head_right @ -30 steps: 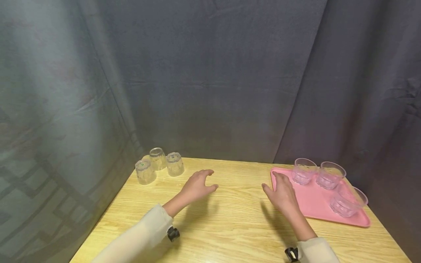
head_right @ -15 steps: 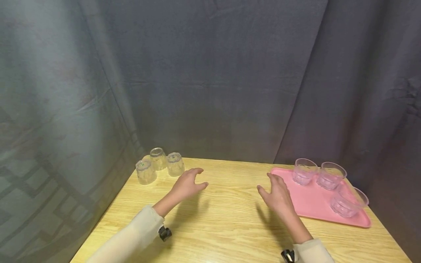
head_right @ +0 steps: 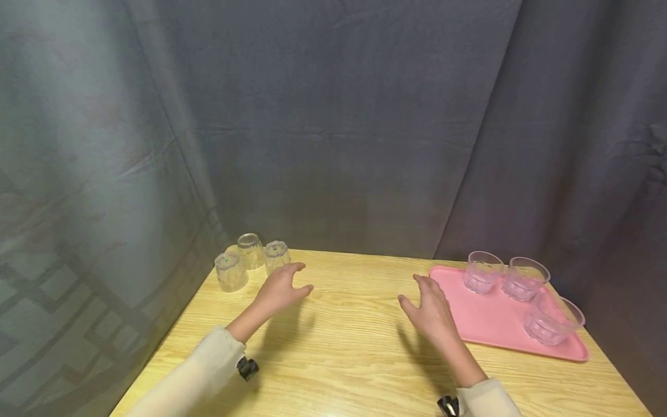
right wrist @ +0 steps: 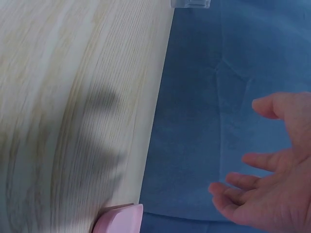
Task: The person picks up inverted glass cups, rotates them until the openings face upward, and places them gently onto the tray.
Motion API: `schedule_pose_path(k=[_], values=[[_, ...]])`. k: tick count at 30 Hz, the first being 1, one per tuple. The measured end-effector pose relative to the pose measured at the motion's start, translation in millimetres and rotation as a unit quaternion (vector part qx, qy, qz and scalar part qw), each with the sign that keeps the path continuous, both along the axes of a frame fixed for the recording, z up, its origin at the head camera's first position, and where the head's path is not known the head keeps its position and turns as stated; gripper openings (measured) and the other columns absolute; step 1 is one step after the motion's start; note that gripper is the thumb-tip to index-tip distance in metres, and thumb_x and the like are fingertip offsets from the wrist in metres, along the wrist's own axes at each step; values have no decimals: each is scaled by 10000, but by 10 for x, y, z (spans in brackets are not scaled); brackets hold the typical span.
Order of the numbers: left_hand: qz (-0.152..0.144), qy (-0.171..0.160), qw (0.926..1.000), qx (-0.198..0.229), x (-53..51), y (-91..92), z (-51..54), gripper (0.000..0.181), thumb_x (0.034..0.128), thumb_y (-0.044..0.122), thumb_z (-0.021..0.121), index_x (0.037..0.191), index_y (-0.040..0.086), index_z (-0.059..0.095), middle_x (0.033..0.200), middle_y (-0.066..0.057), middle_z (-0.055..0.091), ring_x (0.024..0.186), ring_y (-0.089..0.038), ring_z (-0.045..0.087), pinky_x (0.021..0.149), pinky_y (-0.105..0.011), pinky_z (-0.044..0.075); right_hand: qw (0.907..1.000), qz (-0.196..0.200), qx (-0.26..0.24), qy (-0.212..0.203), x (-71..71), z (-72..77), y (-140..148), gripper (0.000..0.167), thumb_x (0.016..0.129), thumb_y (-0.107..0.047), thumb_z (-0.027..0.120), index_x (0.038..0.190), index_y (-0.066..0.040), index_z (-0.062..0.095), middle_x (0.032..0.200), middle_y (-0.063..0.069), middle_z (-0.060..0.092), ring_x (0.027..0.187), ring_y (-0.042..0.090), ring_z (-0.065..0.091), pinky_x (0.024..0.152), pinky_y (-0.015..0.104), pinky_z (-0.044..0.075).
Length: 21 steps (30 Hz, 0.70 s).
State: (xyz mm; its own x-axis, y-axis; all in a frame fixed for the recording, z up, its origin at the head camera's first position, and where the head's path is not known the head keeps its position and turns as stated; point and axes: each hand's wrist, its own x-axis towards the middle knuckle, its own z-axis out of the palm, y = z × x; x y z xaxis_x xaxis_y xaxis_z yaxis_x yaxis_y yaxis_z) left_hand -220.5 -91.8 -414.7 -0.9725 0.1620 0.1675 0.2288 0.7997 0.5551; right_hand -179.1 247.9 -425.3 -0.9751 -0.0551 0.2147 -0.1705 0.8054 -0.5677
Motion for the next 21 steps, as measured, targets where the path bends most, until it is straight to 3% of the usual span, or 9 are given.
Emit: schedule_pose_path(k=[21], values=[[468,261,9982,-270,-79,-394,15,628,875,347,765,1387,35,580,1405,-170,594,1305,-427,519,1079,-547,430,9998,143,-95,94,-13,-36,-167,663,990,-305,651,1480,68,406,1491,332,394,1377,524,355,1101,672,321]])
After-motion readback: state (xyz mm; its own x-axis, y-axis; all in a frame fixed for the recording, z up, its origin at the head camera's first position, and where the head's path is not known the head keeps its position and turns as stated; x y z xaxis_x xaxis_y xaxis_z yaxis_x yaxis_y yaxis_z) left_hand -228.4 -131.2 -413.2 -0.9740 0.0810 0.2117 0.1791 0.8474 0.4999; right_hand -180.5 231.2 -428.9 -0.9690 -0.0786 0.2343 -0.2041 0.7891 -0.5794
